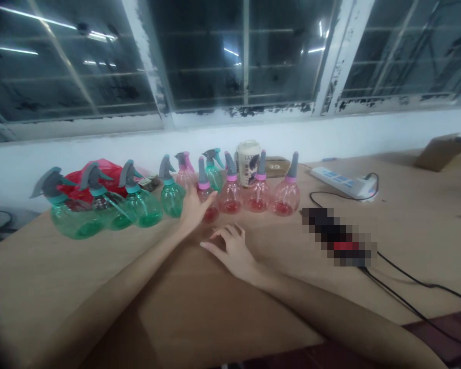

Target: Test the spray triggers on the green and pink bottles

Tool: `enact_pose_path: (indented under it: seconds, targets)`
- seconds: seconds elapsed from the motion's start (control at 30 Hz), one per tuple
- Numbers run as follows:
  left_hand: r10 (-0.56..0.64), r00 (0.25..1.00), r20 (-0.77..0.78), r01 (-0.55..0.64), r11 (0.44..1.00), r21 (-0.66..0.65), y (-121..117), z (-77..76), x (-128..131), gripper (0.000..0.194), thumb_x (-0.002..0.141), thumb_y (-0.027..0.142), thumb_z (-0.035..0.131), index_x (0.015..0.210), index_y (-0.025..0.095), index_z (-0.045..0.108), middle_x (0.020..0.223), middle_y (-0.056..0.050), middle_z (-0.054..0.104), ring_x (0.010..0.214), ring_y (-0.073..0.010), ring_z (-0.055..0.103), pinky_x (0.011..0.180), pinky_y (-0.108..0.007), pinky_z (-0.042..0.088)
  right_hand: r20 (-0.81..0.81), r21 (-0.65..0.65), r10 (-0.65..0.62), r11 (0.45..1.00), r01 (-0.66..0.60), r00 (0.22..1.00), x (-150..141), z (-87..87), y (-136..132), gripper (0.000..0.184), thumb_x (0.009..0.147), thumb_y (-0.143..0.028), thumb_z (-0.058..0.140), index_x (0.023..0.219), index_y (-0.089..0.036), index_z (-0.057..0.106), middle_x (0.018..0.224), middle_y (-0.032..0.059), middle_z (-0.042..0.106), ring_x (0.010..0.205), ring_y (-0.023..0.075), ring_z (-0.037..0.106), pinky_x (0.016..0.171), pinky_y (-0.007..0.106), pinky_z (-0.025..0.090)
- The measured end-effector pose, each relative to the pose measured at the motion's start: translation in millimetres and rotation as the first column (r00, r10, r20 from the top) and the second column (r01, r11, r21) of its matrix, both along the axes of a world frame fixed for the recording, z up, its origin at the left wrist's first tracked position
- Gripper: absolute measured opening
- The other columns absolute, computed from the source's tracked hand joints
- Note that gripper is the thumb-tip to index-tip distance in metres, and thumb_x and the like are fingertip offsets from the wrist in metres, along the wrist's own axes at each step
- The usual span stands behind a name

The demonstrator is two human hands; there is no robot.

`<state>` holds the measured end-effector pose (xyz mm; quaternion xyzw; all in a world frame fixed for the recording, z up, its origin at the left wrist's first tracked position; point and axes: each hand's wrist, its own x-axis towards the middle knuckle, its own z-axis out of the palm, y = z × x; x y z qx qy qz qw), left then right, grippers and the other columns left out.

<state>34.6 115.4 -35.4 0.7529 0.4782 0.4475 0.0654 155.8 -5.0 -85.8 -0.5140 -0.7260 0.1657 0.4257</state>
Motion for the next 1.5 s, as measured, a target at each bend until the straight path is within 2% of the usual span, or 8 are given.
enact_pose_path:
  seconds: [0.43,0.73,0.97,1.1,1.5]
  targets:
    - [-0.007,0.999,0.047,0.009,0.999,-0.048,2,3.5,0,0.040,0.079,0.045,0.062,0.103,0.015,0.047,0.099,-0.014,0.061,0.094,-0.0308,0.062,0.082,-0.045,0.048,0.000,-0.017,-0.002,1.000,0.002,1.000,2,-0.6,2,0.023,0.087,-0.046,0.056,0.086,-0.023,0.061,0.095,0.0012,0.067,0.101,0.0211,0.057,0.099,0.045,0.033]
    - [-0.021,0.996,0.085,0.024,0.999,-0.040,1,7.6,-4,0.048,0.078,0.031,0.062,0.119,0.018,0.040,0.110,-0.013,0.059,0.104,-0.0299,0.058,0.089,-0.045,0.045,-0.035,-0.022,-0.006,1.000,0.005,0.999,-2,2.8,2,0.022,0.087,-0.044,0.056,0.083,-0.023,0.062,0.092,0.0013,0.067,0.098,0.0212,0.057,0.096,0.044,0.035]
    - [0.009,0.988,0.154,0.009,0.994,-0.113,3,18.5,-8,0.039,0.075,0.032,0.064,0.105,0.017,0.045,0.096,-0.010,0.063,0.089,-0.0277,0.063,0.080,-0.042,0.048,-0.037,-0.038,0.002,0.999,-0.003,0.999,-4,2.7,3,0.020,0.087,-0.042,0.057,0.081,-0.022,0.061,0.088,-0.0007,0.068,0.092,0.0181,0.060,0.096,0.041,0.034]
    - [0.027,0.984,0.174,-0.005,0.992,-0.125,0,23.8,-7,0.035,0.074,0.029,0.064,0.101,0.017,0.046,0.094,-0.010,0.063,0.089,-0.0271,0.062,0.080,-0.041,0.047,-0.037,-0.050,-0.001,0.999,-0.001,0.999,-3,3.4,2,0.021,0.087,-0.042,0.057,0.081,-0.022,0.061,0.089,0.0000,0.068,0.095,0.0196,0.059,0.096,0.042,0.034]
    - [-0.037,0.983,0.182,0.063,0.988,-0.140,-7,32.2,-9,0.026,0.076,0.030,0.063,0.095,0.018,0.050,0.094,-0.008,0.065,0.086,-0.0247,0.063,0.079,-0.039,0.047,-0.037,-0.045,-0.001,0.999,-0.001,0.999,-2,0.0,3,0.020,0.087,-0.042,0.057,0.082,-0.023,0.061,0.089,0.0001,0.068,0.094,0.0202,0.060,0.095,0.042,0.035]
